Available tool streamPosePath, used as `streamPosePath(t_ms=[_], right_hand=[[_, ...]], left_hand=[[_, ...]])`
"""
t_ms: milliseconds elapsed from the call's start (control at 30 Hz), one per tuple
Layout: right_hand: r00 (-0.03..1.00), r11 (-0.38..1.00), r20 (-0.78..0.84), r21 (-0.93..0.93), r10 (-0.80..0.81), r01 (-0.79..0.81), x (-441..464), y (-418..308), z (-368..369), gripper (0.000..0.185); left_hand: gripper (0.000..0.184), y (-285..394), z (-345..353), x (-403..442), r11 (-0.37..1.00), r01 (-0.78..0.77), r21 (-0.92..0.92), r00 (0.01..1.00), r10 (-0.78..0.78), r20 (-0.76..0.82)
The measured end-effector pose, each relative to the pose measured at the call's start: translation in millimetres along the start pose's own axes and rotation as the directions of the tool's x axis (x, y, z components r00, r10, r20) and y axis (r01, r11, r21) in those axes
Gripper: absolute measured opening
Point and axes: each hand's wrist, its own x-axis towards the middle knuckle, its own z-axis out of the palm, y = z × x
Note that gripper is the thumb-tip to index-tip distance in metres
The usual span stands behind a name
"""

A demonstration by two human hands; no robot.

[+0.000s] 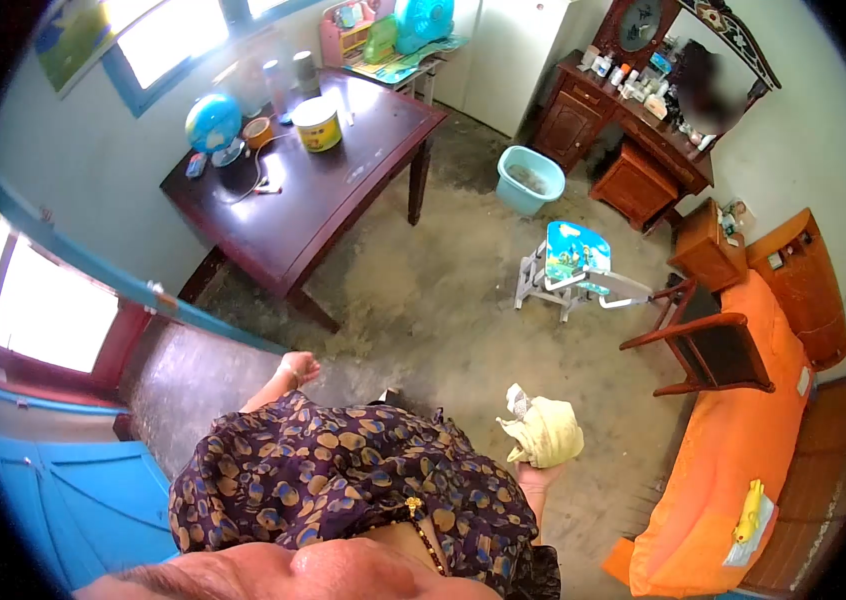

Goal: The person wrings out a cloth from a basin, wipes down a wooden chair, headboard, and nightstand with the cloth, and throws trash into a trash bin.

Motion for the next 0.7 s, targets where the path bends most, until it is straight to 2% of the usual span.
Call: streamPosePath(t_ms=[67, 167, 200, 267, 300, 333, 400, 467, 533, 567, 600, 667, 700], right_hand=[[1.000, 1.000, -0.018, 0.007, -0.026, 0.026, 23.9, 0.0, 22.9, 0.048], [0.992, 0.992, -0.073, -0.075, -0.102, 0.096, 63.0, -6.7, 62.5, 0.049], [0.996, 0.995, -0.028, -0.056, -0.084, 0.082, 84.5, -13.0, 68.0, 0.049], [0.997, 0.998, 0.058, -0.022, -0.052, 0.054, 123.0, -27.4, 83.7, 0.049], [0.992, 0.996, -0.094, 0.042, -0.078, 0.083, 140.9, -31.7, 101.9, 0.048], [0.993, 0.995, -0.080, 0.037, -0.089, 0.092, 164.8, -37.7, 102.9, 0.048], [0.992, 0.992, -0.030, 0.035, -0.121, 0.122, 226.5, -56.7, 111.0, 0.047], [0.998, 0.997, 0.000, 0.038, -0.061, 0.061, 270.1, -75.7, 151.1, 0.047], [0.999, 0.999, 0.038, 0.050, -0.015, 0.013, 313.5, -86.0, 170.3, 0.047], [0.990, 0.999, 0.144, 0.053, 0.002, -0.009, 343.1, -93.5, 173.7, 0.047], [0.989, 0.997, 0.147, 0.077, -0.004, -0.007, 363.9, -97.8, 190.2, 0.047], [0.990, 0.993, 0.138, 0.118, -0.007, -0.010, 398.9, -104.5, 242.2, 0.047], [0.991, 0.993, 0.133, 0.112, 0.024, -0.039, 414.3, -109.4, 254.4, 0.047]], left_hand=[[0.016, 44.1, 47.0, 25.1, 0.997, -0.068, -0.023, 0.992, 0.070, 0.107], [0.023, 118.0, 134.4, -11.4, 0.987, -0.152, -0.061, 0.957, 0.162, 0.243], [0.027, 134.5, 158.1, -5.8, 0.986, -0.157, -0.055, 0.943, 0.166, 0.288], [0.022, 165.0, 200.4, 5.1, 0.987, -0.122, -0.105, 0.915, 0.153, 0.373], [0.023, 175.1, 219.4, 16.7, 0.988, -0.116, -0.103, 0.917, 0.146, 0.372], [0.024, 185.7, 239.5, 26.8, 0.989, -0.111, -0.099, 0.917, 0.140, 0.373], [0.021, 198.9, 264.8, 65.8, 0.980, 0.001, -0.199, 0.913, 0.080, 0.399], [0.014, 206.3, 276.8, 106.6, 0.991, 0.047, -0.127, 0.924, 0.005, 0.381], [0.013, 218.4, 283.4, 113.0, 0.994, 0.068, 0.088, 0.983, -0.082, 0.162], [0.014, 229.5, 288.1, 104.6, 0.989, 0.090, 0.114, 0.990, -0.101, 0.099], [0.015, 240.8, 288.4, 94.5, 0.984, 0.112, 0.135, 0.993, -0.117, 0.033], [0.016, 261.3, 302.5, 73.9, 0.995, 0.023, 0.095, 1.000, -0.021, -0.019], [0.016, 266.5, 304.1, 73.2, 0.993, 0.025, 0.115, 1.000, -0.026, 0.001]])
